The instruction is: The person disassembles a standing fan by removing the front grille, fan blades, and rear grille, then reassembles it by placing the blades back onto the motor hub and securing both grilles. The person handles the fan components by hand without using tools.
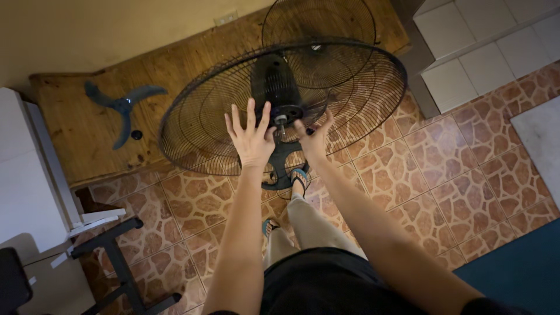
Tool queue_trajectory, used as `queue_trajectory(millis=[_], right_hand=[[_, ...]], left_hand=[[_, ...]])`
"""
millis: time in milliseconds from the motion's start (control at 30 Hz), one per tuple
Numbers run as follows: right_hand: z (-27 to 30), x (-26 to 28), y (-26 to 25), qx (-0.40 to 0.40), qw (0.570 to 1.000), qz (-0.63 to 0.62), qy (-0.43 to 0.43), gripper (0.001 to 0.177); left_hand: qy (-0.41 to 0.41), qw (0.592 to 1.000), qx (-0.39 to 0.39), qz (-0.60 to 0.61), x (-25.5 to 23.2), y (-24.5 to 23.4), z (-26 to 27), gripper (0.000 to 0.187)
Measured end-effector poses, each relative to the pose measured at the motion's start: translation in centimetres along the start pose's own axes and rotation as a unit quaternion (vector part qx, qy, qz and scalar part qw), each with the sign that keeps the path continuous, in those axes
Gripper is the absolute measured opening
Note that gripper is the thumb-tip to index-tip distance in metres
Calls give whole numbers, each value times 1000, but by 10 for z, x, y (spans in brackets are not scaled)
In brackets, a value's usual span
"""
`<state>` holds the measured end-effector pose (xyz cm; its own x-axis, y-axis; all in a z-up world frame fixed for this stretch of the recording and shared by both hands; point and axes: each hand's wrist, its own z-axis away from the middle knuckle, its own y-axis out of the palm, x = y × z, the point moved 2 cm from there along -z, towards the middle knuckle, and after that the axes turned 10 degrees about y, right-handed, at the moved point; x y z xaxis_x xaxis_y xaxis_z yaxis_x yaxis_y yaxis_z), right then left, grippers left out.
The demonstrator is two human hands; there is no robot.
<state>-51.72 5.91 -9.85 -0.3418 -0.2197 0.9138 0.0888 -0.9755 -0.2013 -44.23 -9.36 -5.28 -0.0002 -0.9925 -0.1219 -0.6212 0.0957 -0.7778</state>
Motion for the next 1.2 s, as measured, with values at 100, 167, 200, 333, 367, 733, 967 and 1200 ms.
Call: queue_trajectory(millis=[100,167,200,333,367,733,967,1200], right_hand=[[8,16,3,14,993,-88,72,87],[9,19,3,-1,989,-106,99,84],[7,17,3,4,989,-121,84,82],[-8,10,-1,11,988,-152,18,78],[-12,10,-2,8,988,-152,-2,78],[-13,9,7,33,987,-147,-46,86],[-9,22,8,15,993,-117,-15,84],[-13,15,12,27,992,-120,-13,86]], left_hand=[[-4,1000,-23,12,1,-6,-6,84],[-18,999,-26,-7,-2,-8,-8,87],[-18,999,-29,-6,-2,-8,-7,88],[-12,999,-26,-18,2,-9,-8,93],[-9,999,-23,-23,4,-10,-10,94],[-166,924,-162,304,-27,-61,-62,52],[-156,934,-192,257,-28,-75,-94,38],[-182,816,-133,533,-29,-86,-115,39]])
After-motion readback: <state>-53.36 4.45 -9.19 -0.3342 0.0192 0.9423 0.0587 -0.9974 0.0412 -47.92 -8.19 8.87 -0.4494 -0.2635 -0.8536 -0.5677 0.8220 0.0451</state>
